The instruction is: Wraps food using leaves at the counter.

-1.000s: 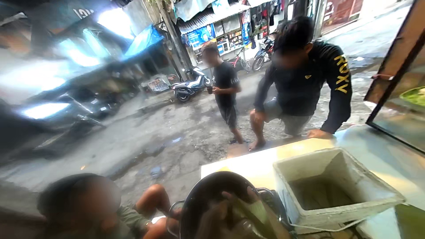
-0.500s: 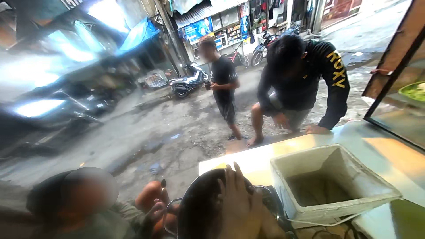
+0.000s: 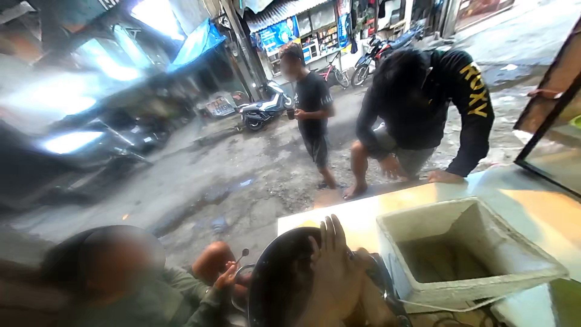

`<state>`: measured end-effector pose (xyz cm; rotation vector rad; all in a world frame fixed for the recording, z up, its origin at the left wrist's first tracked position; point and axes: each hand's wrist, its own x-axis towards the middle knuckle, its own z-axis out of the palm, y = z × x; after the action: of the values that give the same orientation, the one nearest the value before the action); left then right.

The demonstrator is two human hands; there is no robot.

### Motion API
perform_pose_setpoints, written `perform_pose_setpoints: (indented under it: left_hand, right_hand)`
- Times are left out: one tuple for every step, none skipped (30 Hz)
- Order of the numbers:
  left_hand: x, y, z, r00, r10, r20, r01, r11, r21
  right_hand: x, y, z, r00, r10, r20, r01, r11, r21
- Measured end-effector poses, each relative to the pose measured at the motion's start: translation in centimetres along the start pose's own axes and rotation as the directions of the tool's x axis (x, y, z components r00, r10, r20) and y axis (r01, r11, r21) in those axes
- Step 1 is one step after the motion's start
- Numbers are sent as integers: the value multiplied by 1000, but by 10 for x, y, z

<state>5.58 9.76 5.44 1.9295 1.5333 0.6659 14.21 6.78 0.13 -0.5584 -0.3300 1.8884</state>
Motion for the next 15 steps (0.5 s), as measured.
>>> perform_pose_setpoints:
  left_hand:
    - [1, -13, -3, 1000, 8, -30, -16, 962, -271]
    - [0, -22, -9, 995, 7, -100, -57, 860, -507]
    - [0, -27, -16, 983, -1, -181, -116, 763, -635]
    - [-4, -31, -24, 971, 30, -238, -187, 717, -672]
    - [-12, -36, -31, 951, 117, -285, -277, 729, -626]
    - [-22, -40, -35, 918, 226, -326, -373, 772, -516]
    - [-34, -42, -38, 887, 322, -332, -437, 816, -378]
    - [-46, -42, -39, 867, 405, -289, -471, 856, -213]
    - [-57, -42, -38, 864, 450, -227, -472, 880, -51]
    - [-66, -41, -35, 864, 475, -166, -461, 879, 120]
    - [-71, -43, -29, 863, 488, -134, -445, 858, 255]
    - [-73, -47, -23, 855, 500, -140, -433, 835, 339]
    - [-72, -52, -19, 837, 517, -179, -424, 819, 386]
    - [-71, -56, -17, 820, 524, -230, -413, 820, 396]
    - [-70, -57, -19, 815, 506, -283, -400, 844, 358]
  right_hand:
    - [6, -3, 1, 996, 60, 62, -66, 993, 99]
    - [11, -3, -3, 984, 101, 143, -127, 974, 190]
    - [14, -3, -6, 967, 123, 223, -180, 950, 255]
    - [15, -2, -7, 953, 135, 273, -218, 928, 302]
    - [13, -2, -6, 943, 135, 305, -238, 914, 329]
    - [11, -1, -5, 937, 124, 325, -240, 907, 346]
    - [10, -2, -4, 940, 118, 320, -233, 907, 351]
    - [10, -3, -3, 950, 120, 288, -219, 913, 343]
    - [14, -2, -6, 947, 126, 295, -224, 918, 327]
    - [17, -2, -8, 942, 145, 302, -236, 928, 288]
    - [19, 0, -9, 937, 171, 304, -251, 936, 246]
    - [18, 1, -6, 939, 199, 279, -255, 949, 183]
    - [16, 2, -1, 945, 224, 239, -259, 957, 128]
    - [13, 2, 3, 946, 242, 217, -268, 959, 97]
    - [12, 2, 6, 945, 252, 210, -272, 960, 71]
